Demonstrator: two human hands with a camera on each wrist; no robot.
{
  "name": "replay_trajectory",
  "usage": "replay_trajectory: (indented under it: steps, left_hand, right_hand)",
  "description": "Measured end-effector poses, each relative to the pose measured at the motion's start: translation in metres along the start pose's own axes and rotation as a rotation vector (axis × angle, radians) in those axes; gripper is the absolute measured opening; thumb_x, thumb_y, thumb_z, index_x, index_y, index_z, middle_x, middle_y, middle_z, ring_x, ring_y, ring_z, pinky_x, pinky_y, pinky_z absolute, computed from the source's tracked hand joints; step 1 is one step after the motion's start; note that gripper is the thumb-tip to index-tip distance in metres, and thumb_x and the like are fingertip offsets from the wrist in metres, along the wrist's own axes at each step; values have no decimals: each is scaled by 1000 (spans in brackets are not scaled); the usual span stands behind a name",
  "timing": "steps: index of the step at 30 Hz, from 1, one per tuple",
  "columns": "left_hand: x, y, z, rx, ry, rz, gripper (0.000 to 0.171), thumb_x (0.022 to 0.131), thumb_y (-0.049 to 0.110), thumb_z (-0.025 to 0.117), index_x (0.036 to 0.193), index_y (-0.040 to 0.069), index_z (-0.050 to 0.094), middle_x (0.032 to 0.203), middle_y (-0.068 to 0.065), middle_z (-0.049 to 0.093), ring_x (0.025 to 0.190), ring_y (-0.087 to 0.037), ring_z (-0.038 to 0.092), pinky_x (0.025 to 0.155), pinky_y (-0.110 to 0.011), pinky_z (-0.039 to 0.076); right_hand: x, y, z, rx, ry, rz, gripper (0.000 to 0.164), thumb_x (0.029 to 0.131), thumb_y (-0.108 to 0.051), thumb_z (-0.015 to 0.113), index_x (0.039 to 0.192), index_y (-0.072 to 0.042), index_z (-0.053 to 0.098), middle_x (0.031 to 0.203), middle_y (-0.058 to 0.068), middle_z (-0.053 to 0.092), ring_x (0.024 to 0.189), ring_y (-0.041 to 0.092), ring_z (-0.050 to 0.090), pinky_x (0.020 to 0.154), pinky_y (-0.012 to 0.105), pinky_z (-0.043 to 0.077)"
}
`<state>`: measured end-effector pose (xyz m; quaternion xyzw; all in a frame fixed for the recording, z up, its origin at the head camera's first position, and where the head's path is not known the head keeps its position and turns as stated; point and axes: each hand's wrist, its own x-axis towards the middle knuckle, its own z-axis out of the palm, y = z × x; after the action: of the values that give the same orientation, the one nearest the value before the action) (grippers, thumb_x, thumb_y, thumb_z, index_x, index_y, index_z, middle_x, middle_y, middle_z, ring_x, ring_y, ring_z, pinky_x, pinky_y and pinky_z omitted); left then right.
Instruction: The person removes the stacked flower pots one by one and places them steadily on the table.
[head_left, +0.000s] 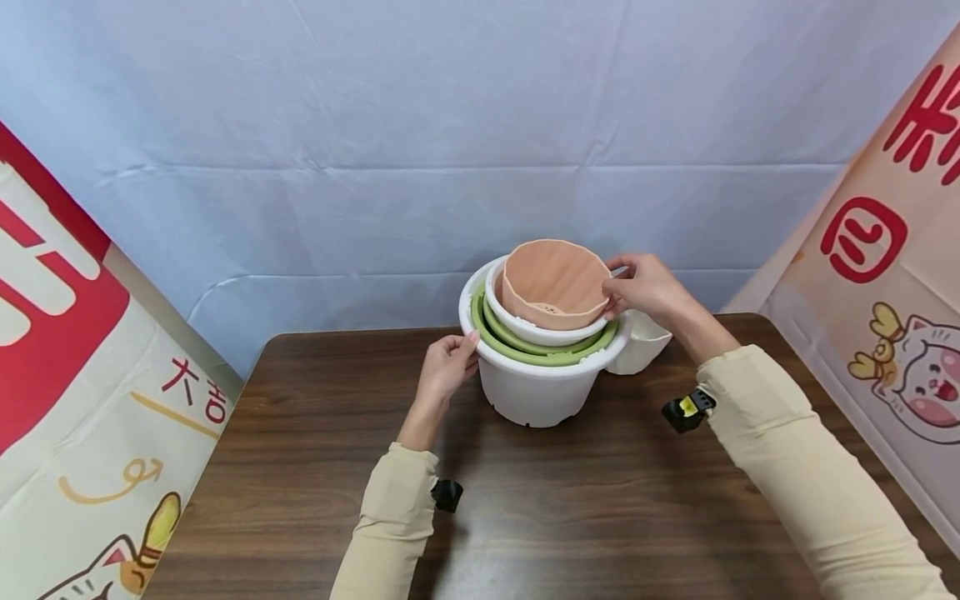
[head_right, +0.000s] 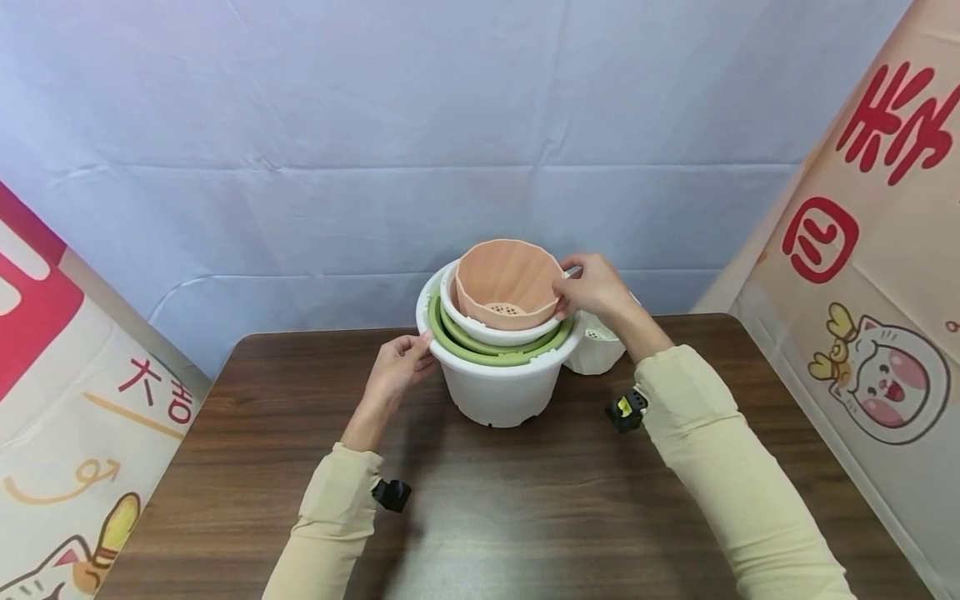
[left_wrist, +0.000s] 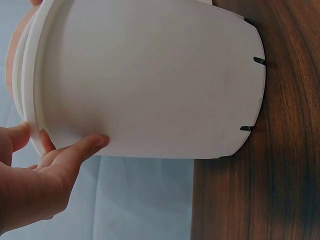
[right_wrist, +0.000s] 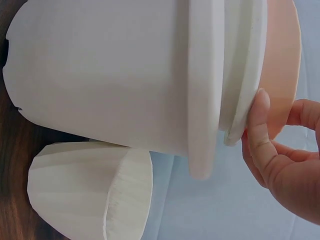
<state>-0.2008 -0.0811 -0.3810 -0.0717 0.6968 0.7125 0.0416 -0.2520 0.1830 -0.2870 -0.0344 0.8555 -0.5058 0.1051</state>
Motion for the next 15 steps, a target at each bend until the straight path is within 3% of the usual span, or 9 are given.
replay_trajectory:
  steps: [15]
  left_hand:
    - [-1,0,2,-11,9,1,32,93,22,55,102,-9,55,109,-25,60,106,-30,56,89,-41,46]
  right_hand:
    - [-6,-2,-2,119,-17,15,48,85,3,42,130,13,29,102,28,43,58,21,64,65,36,55]
